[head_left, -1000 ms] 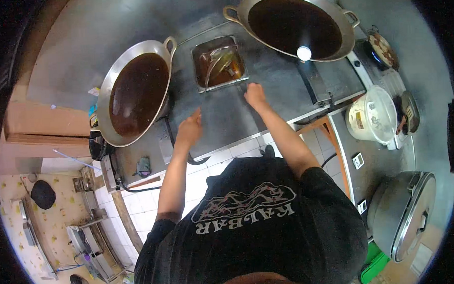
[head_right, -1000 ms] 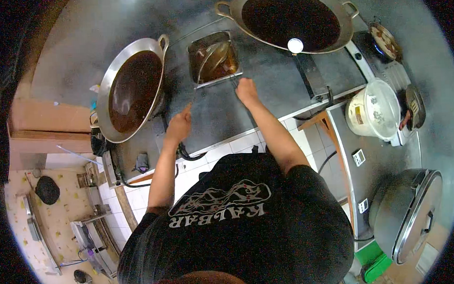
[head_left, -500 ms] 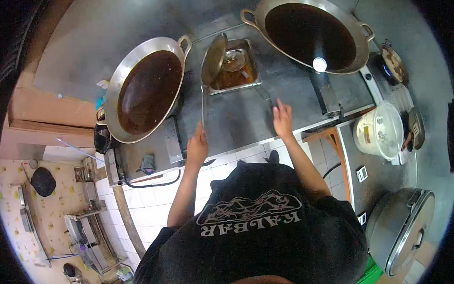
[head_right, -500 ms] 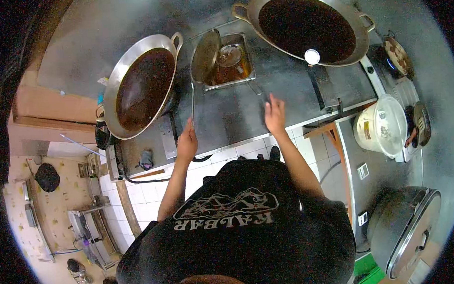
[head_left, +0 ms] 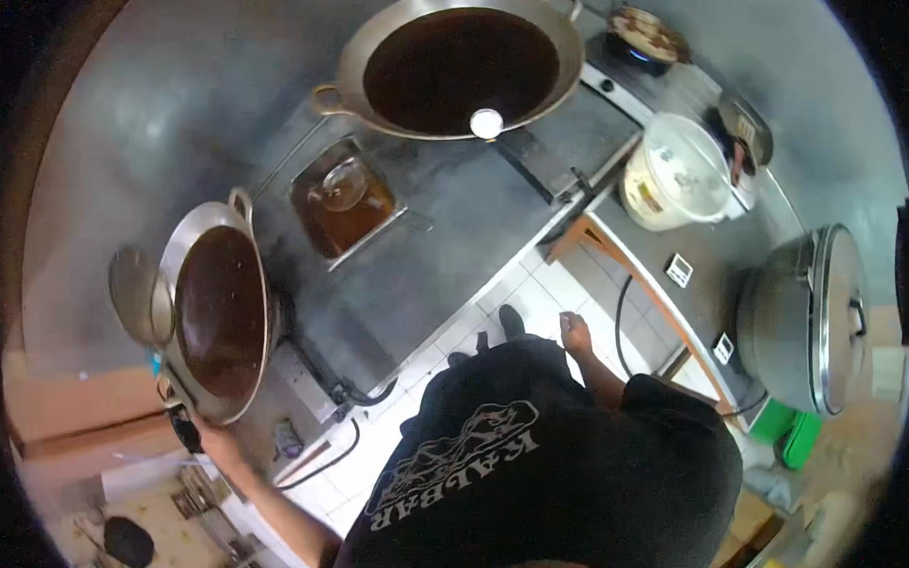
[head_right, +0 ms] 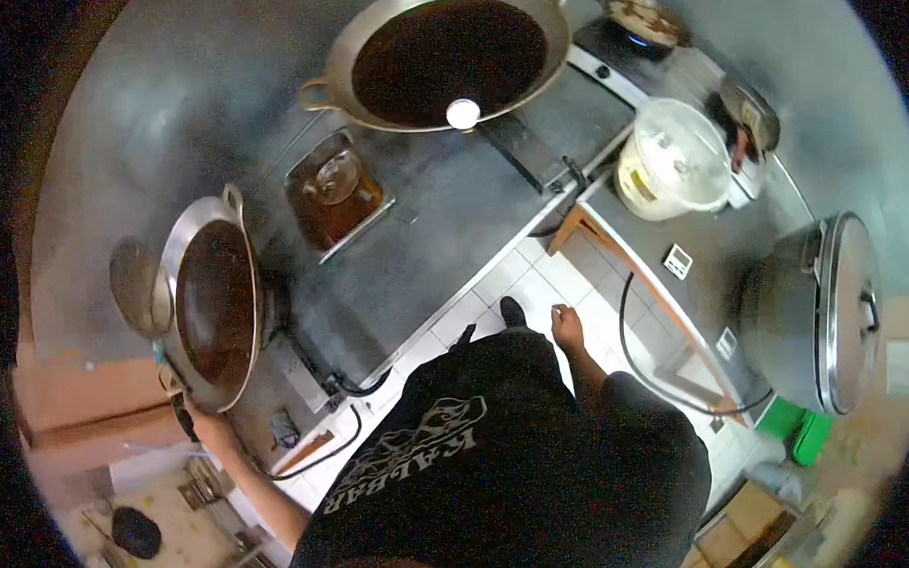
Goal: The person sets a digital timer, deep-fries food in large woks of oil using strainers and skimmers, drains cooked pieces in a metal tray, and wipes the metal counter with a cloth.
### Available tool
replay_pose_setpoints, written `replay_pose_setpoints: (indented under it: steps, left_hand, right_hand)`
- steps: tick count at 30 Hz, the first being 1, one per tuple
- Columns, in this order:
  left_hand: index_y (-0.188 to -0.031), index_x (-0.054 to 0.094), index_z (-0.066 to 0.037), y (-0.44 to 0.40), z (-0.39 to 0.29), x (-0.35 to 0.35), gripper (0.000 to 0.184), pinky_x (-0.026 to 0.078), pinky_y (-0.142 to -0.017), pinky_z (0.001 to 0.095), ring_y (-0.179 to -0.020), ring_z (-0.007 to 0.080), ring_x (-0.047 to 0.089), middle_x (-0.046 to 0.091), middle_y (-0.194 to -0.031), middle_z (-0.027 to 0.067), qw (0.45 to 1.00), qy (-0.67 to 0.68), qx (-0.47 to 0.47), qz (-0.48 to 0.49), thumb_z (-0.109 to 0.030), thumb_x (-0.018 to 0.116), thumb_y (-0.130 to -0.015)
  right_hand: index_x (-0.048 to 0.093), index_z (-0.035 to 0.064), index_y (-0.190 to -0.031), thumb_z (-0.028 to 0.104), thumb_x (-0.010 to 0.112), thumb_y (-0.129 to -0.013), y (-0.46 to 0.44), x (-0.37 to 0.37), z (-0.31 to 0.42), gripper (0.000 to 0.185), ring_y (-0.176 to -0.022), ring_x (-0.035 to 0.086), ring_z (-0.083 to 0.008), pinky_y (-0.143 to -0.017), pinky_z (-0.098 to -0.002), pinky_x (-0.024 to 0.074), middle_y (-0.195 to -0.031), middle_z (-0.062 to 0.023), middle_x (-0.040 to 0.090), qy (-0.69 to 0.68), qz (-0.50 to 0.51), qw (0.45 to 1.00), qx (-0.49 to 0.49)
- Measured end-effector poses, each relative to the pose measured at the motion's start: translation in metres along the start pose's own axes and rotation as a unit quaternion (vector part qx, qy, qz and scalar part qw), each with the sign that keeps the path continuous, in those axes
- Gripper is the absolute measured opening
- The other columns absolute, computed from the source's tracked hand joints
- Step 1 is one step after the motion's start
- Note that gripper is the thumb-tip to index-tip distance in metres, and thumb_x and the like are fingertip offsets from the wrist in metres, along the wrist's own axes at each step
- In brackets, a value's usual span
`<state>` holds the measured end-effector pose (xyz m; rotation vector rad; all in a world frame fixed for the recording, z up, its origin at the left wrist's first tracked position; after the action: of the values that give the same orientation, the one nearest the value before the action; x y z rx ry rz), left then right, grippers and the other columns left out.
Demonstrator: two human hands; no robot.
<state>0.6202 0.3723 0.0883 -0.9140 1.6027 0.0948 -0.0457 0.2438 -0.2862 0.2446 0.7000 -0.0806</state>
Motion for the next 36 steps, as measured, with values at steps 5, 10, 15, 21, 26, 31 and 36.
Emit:
replay_pose_setpoints:
  steps: [5,10,15,21,26,31,36]
  left_hand:
    - [-0.127,0.044,-0.012,-0.012,0.137,-0.029,0.042,0.045,-0.070,0.0522,-0.084,0.0454,0.058,0.061,-0.094,0.0270,0.942,-0.287,-0.088,0.147,-0.020,0.041,-0.085]
    - [-0.111,0.052,0.000,0.010,0.233,-0.003,0.036,0.044,-0.064,0.0496,-0.077,0.0437,0.058,0.059,-0.085,0.0301,0.940,-0.276,0.099,0.176,-0.007,0.045,-0.077]
    - [-0.107,0.053,0.001,0.034,0.215,0.002,0.035,0.045,-0.073,0.0427,-0.082,0.0352,0.058,0.060,-0.090,0.0229,0.899,-0.267,0.073,0.339,-0.007,0.050,-0.073]
    - [-0.059,0.058,-0.003,0.040,0.057,0.006,0.016,0.042,-0.082,0.0384,-0.077,0.0268,0.057,0.059,-0.064,0.0115,0.782,-0.289,0.436,0.340,-0.014,0.054,-0.070]
    - [-0.124,0.041,0.000,0.039,-0.041,0.010,0.043,0.028,-0.034,0.0252,-0.040,0.0119,0.040,0.046,-0.058,0.0044,0.822,0.276,-0.326,0.376,-0.002,0.035,-0.082]
    - [-0.126,0.040,-0.001,0.033,-0.078,0.030,0.046,0.028,-0.035,0.0235,-0.042,0.0098,0.038,0.045,-0.059,0.0027,0.823,0.293,-0.352,0.337,0.000,0.031,-0.081]
    - [-0.125,0.043,-0.008,0.028,-0.095,0.039,0.033,0.031,-0.037,0.0223,-0.044,0.0076,0.039,0.046,-0.060,0.0012,0.823,0.317,-0.360,0.304,-0.012,0.031,-0.094]
  right_hand:
    - [0.059,-0.0006,-0.084,0.033,0.036,-0.093,0.047,0.018,-0.110,0.042,-0.081,0.058,-0.0384,-0.076,-0.0444,0.0469,-0.084,-0.0242,0.060,0.184,0.141,0.968,0.100]
    - [0.054,0.0033,-0.096,0.021,0.034,-0.092,0.071,0.042,-0.138,0.027,-0.075,0.059,-0.0348,-0.064,-0.0459,0.0489,-0.078,-0.0188,0.060,0.281,0.220,0.933,-0.041]
    - [0.063,-0.0015,-0.081,0.041,0.045,-0.089,0.044,0.053,-0.099,0.047,-0.085,0.060,-0.0361,-0.074,-0.0398,0.0465,-0.087,-0.0211,0.065,-0.016,0.120,0.958,0.260]
    - [0.059,-0.0041,-0.104,0.033,0.051,-0.087,0.030,0.058,-0.097,0.041,-0.078,0.061,-0.0258,-0.071,-0.0325,0.0488,-0.094,-0.0176,0.064,-0.114,0.087,0.966,0.217]
    - [0.063,-0.0027,-0.090,0.048,0.032,-0.091,0.034,0.058,-0.104,0.060,-0.063,0.056,-0.0258,-0.064,-0.0367,0.0451,-0.073,-0.0135,0.063,-0.065,0.107,0.982,0.142]
    - [0.060,0.0005,-0.069,0.058,0.016,-0.092,0.042,0.030,-0.061,0.077,-0.055,0.046,-0.0188,-0.057,-0.0377,0.0389,-0.057,-0.0050,0.054,-0.042,0.123,0.987,0.098]
    - [0.054,0.0010,-0.063,0.062,0.015,-0.091,0.031,0.036,-0.084,0.077,-0.054,0.046,-0.0159,-0.054,-0.0357,0.0384,-0.056,-0.0035,0.053,-0.109,0.116,0.967,0.199]
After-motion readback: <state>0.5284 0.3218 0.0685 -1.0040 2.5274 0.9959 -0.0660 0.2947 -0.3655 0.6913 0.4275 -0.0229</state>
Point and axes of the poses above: each hand's wrist, its own y-axis away from the middle knuckle, its own x-axis out of the palm, z = x × y, the point moved 3 cm from there along -y, towards the middle knuckle
